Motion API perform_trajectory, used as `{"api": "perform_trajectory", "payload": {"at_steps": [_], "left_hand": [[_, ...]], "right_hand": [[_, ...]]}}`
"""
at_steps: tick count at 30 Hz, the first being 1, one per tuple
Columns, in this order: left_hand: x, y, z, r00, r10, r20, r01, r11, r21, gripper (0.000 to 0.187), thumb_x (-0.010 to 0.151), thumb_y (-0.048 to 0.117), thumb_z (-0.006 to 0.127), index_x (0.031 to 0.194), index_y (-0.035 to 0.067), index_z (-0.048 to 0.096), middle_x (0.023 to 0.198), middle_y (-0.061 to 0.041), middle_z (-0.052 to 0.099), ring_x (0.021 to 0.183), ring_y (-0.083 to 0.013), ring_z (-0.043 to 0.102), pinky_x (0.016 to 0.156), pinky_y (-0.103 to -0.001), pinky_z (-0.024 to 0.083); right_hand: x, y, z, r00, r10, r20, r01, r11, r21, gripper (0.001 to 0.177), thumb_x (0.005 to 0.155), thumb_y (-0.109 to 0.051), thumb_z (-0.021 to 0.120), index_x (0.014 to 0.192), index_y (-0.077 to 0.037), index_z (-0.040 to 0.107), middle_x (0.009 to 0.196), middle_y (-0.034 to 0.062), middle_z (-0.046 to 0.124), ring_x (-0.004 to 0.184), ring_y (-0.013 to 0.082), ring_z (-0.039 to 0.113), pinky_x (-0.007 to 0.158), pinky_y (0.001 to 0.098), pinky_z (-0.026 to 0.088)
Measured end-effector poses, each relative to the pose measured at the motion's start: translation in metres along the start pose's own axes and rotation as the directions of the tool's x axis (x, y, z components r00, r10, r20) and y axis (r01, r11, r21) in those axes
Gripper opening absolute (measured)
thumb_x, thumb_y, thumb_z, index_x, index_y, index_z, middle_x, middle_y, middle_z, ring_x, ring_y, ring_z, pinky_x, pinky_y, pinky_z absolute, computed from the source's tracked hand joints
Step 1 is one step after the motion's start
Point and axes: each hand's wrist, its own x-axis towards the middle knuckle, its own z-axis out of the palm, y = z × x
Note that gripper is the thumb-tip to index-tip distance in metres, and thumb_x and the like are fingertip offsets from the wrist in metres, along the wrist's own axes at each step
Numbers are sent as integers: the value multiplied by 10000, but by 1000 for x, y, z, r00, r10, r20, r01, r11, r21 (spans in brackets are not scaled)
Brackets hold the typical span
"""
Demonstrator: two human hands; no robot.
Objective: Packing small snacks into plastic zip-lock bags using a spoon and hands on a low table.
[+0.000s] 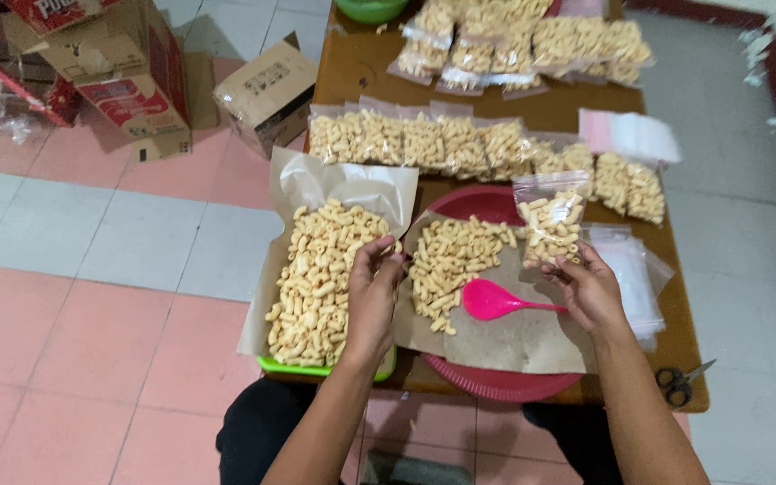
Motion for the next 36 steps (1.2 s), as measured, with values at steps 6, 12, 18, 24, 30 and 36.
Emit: {"api": "perform_trajectory", "payload": {"at_steps": [6,12,18,24,30,36], "left_hand": [[7,-9,-18,990,-80,114,56,979,196,319,910,22,586,1229,34,564,1082,-101,523,1020,-164,488,824,-300,453],[26,-22,-23,996,-29,81,11,978,209,298,878,46,613,1175,34,606,1125,-136,585,1002,-186,546,833,-289,460],[27,-24,-27,995,-49,91,24,968,250,288,879,68,636,1167,63,622,1153,-132,608,999,-185,588,822,-304,471],[26,-26,-26,994,-43,100,19,972,233,276,885,47,613,1161,46,620,1145,-135,595,959,-174,563,800,-279,443],[22,-15,-22,993,-56,102,30,971,237,290,890,35,603,1180,33,615,1121,-143,603,924,-176,552,775,-283,439],[25,-19,-25,991,-53,119,24,971,238,275,891,31,597,1165,16,613,1142,-158,593,914,-184,549,785,-296,436]], "right_hand": [[50,-24,-11,989,73,-131,-52,986,155,298,954,-57,567,1230,-75,458,1031,27,577,919,145,680,932,298,570],[121,-34,-21,971,156,-182,-124,976,178,138,914,-144,671,986,-167,556,953,17,547,869,160,709,884,321,622],[153,-41,-5,962,-37,-272,-49,951,-304,986,967,-579,829,1486,-19,205,1185,173,394,757,216,704,646,356,651],[155,-12,5,844,-441,-305,62,644,-762,658,814,-418,925,1267,-85,584,1162,170,536,1050,395,610,843,447,502],[133,-29,38,752,-659,11,152,157,-976,535,785,-132,892,1234,-65,609,1290,139,345,1208,447,441,1009,522,430],[147,-16,33,813,-580,53,70,7,-998,494,783,-130,841,1248,-126,672,1241,117,453,1167,400,444,942,525,420]]}}
